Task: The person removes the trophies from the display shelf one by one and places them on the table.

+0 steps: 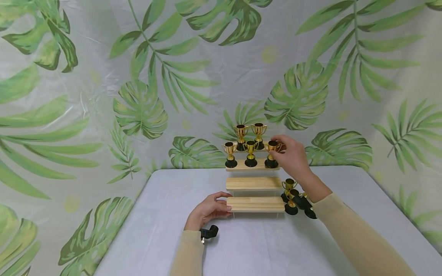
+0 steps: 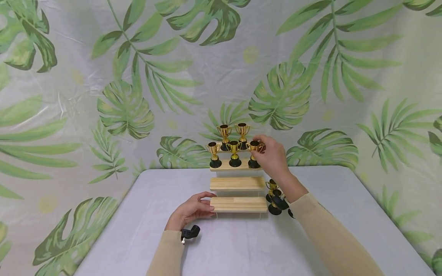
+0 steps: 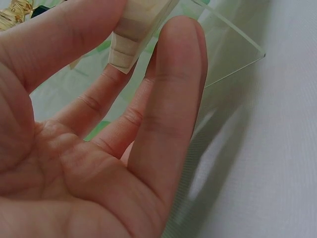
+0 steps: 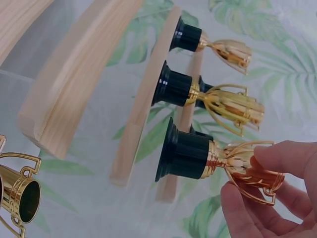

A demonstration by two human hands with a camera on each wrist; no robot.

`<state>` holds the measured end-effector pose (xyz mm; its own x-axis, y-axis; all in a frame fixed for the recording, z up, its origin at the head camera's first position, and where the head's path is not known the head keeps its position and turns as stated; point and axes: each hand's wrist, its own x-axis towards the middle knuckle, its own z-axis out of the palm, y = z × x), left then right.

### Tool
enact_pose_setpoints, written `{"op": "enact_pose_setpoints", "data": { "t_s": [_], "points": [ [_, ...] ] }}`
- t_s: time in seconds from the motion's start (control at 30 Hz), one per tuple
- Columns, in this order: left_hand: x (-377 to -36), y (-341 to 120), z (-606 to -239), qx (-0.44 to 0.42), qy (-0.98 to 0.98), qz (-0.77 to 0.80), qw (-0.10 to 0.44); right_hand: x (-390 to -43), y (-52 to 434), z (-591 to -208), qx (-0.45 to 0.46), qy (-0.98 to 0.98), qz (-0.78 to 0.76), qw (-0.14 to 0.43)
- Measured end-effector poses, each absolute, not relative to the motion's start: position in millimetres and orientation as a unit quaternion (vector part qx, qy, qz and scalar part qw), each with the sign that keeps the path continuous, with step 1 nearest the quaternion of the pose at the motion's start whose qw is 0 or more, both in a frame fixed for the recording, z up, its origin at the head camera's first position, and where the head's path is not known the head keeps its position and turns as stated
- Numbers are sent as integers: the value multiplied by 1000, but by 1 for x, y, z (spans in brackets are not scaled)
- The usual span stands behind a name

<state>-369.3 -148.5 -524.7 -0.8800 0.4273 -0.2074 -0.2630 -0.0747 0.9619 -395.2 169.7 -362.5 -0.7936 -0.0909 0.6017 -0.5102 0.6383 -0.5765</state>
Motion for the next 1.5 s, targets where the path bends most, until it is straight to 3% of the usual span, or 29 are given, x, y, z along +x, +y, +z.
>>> {"op": "enact_pose_setpoints", "data": {
  "t_s": [1.5],
  "points": [
    [-369, -146, -524, 62, 643, 726, 239, -331, 211, -368, 179, -850, 381, 316]
  ]
}}
